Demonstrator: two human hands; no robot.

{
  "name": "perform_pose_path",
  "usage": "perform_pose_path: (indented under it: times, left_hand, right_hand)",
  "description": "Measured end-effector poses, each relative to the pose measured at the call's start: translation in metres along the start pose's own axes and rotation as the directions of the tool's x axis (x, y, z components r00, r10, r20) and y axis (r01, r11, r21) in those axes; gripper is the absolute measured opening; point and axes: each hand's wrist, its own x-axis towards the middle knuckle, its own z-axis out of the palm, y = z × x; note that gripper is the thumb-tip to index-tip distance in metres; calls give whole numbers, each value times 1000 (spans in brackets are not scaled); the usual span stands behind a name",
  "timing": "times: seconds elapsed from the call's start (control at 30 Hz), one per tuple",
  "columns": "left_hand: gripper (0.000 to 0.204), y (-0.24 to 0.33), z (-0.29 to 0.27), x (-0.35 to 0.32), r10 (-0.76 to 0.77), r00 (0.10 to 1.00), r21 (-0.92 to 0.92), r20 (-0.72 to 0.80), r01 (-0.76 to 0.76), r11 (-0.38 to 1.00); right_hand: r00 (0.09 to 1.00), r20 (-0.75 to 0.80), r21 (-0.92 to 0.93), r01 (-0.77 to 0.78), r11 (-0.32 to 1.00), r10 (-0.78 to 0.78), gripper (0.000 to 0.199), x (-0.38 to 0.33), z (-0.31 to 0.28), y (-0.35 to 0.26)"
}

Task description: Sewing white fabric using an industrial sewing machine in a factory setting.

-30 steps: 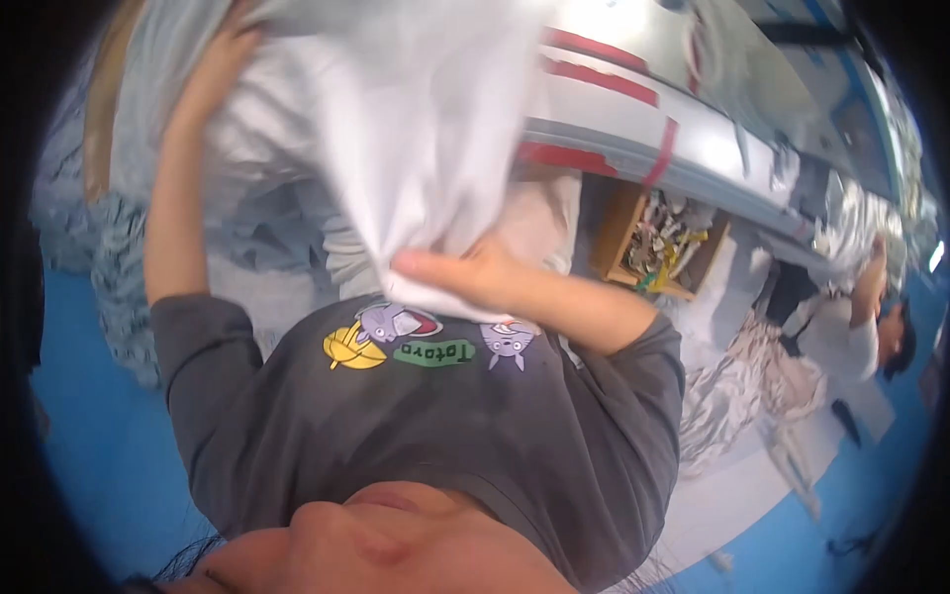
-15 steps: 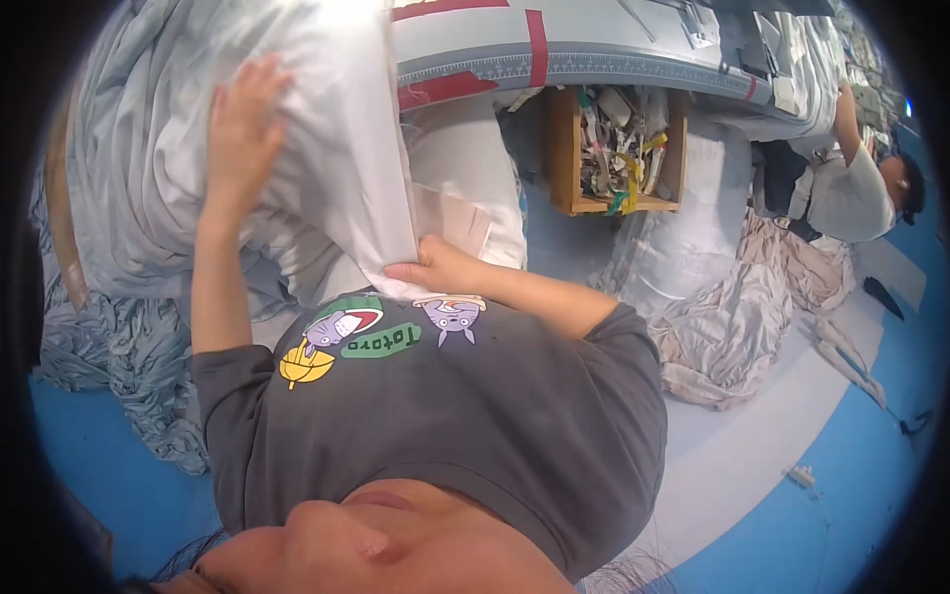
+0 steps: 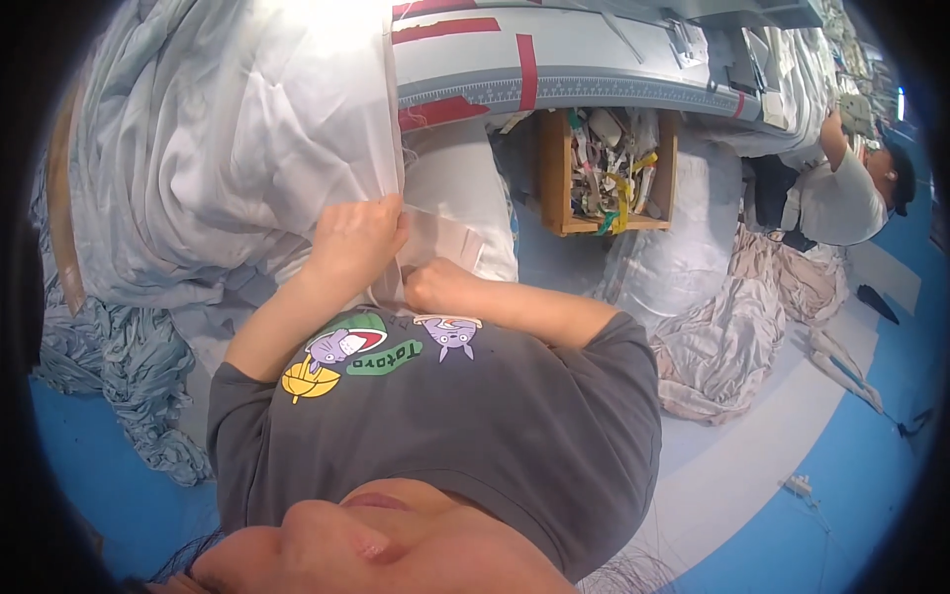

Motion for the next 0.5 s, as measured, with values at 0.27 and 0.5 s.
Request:
perform_pose_path:
  times: [0.27,0.5]
  left_hand:
    - [17,-4,-49,27,155,969,-309,192,-90,947]
    - [22,-130,-83,163,-192,896,-387,-402,24,922]
  right_hand:
    - [764,-376,-503,307,808,-524,23,33,-130,42]
    - [744,-410,-303,434,849,-527,17,37,-112,43]
